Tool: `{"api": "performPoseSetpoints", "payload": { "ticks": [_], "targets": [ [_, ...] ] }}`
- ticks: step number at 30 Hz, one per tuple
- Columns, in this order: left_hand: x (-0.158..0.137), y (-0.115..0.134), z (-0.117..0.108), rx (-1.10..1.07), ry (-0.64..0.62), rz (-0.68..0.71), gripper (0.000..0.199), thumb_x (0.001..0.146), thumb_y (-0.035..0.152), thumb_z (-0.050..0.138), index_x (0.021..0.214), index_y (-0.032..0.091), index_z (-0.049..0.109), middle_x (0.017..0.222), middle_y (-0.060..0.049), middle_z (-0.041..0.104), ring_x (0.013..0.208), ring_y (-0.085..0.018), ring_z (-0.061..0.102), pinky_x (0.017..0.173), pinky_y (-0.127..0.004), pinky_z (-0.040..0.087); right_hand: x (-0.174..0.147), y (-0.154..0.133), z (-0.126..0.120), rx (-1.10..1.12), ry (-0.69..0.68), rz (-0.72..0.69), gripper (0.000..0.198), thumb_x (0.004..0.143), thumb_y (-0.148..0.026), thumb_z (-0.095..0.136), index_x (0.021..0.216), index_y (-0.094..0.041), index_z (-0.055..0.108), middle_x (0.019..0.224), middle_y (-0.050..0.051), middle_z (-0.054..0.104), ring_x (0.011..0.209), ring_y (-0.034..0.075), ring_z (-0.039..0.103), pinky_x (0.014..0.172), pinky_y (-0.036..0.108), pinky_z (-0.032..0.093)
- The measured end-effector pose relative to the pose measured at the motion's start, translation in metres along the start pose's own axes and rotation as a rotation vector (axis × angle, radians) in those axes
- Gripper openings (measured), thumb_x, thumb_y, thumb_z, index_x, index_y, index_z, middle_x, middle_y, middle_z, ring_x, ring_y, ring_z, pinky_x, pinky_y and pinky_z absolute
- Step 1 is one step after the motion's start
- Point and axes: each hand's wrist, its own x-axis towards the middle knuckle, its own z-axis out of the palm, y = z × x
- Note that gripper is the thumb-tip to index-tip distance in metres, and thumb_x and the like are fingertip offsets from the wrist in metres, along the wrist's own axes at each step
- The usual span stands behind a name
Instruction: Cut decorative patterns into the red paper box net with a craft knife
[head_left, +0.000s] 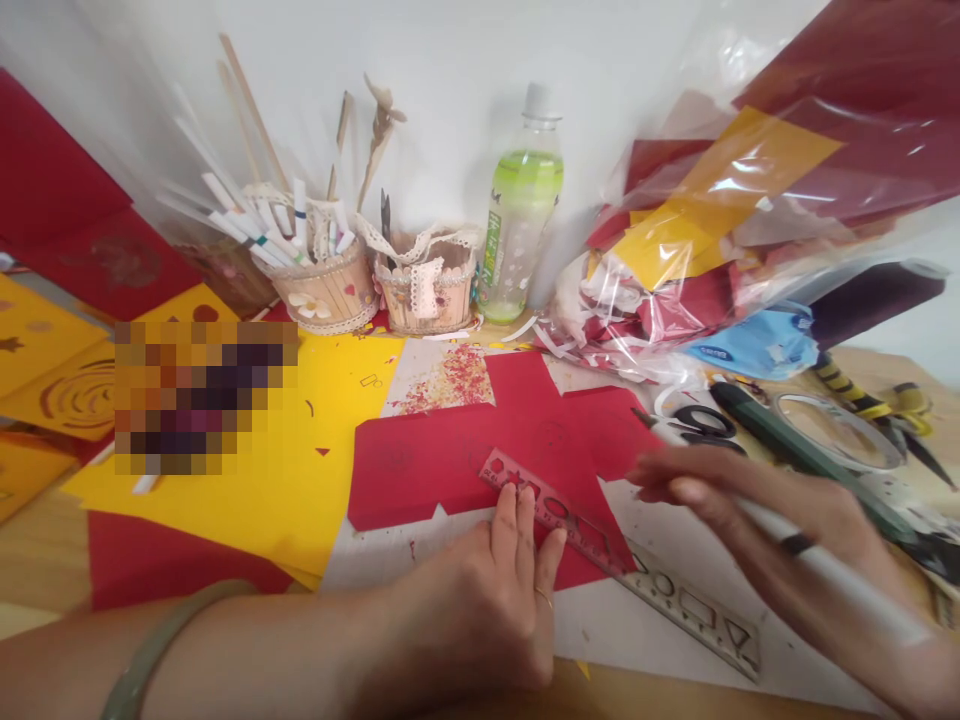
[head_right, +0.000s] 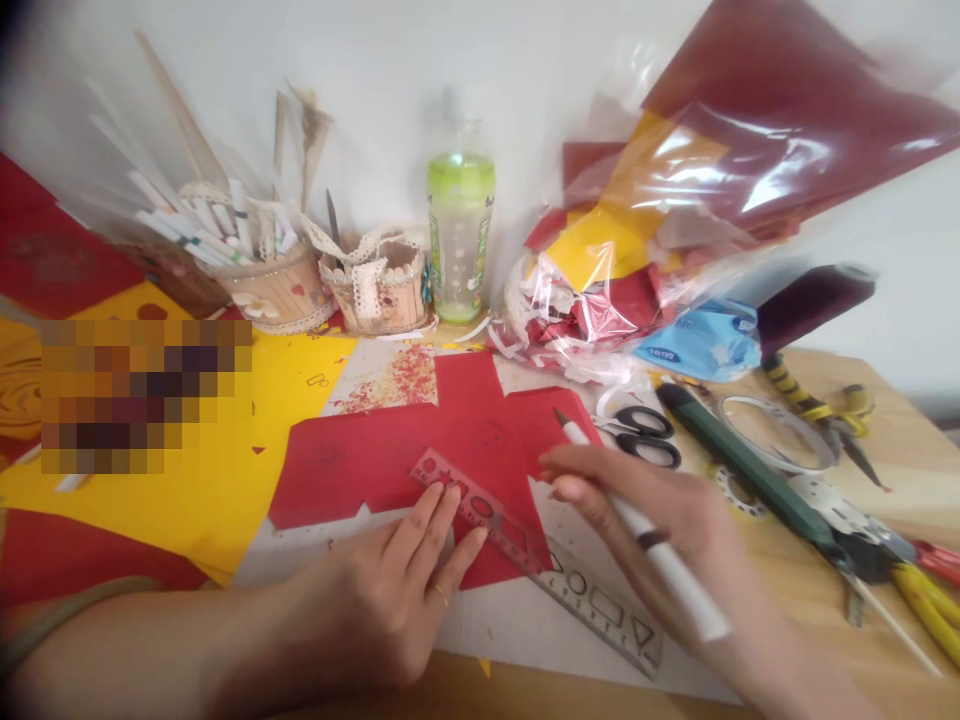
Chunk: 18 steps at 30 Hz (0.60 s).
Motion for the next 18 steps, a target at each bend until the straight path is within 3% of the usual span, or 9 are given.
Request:
{"api": "performPoseSetpoints", "payload": {
  "ticks": [4, 9, 13, 18],
  "targets": [
    [0.000, 0.000, 0.000, 0.000, -0.016, -0.002, 0.036, 0.079, 0.019, 0.054, 0.108, 0.000, 0.063, 0.098, -0.025, 0.065, 0.089, -0.034, 0.067, 0.063, -0.034, 0.056, -0.023, 0.000, 0.011, -0.076, -0.192, -0.122, 0.023, 0.080, -0.036, 0.065, 0.097, -0.023, 0.058, 0.083, 0.005, 0.066, 0.071, 0.020, 0.066, 0.058, 0.029, 0.054],
    [0.001, 0.000, -0.004, -0.001, 0.007, -0.049, 0.033, 0.082, 0.016, 0.051, 0.108, -0.001, 0.062, 0.099, -0.026, 0.064, 0.090, -0.034, 0.066, 0.060, -0.032, 0.056, -0.040, 0.004, 0.027, -0.010, -0.125, -0.096, 0.010, 0.087, -0.019, 0.054, 0.096, -0.022, 0.053, 0.081, 0.004, 0.060, 0.074, 0.017, 0.063, 0.061, 0.027, 0.053],
    [0.002, 0.001, -0.008, -0.026, 0.085, -0.062, 0.030, 0.082, 0.015, 0.050, 0.105, -0.001, 0.063, 0.102, -0.026, 0.064, 0.092, -0.035, 0.066, 0.059, -0.031, 0.055, -0.043, 0.007, 0.032, 0.011, -0.058, -0.010, 0.008, 0.089, -0.022, 0.052, 0.097, -0.023, 0.051, 0.080, 0.002, 0.060, 0.067, 0.015, 0.063, 0.058, 0.025, 0.051],
    [-0.001, 0.006, -0.007, -0.147, 0.131, 0.118, 0.026, 0.087, 0.017, 0.046, 0.098, 0.007, 0.066, 0.096, -0.014, 0.069, 0.091, -0.025, 0.067, 0.068, -0.028, 0.056, -0.042, 0.018, 0.030, 0.089, -0.017, 0.147, 0.013, 0.085, -0.029, 0.057, 0.094, -0.024, 0.049, 0.086, 0.003, 0.066, 0.073, 0.017, 0.066, 0.063, 0.027, 0.054]
  ]
}}
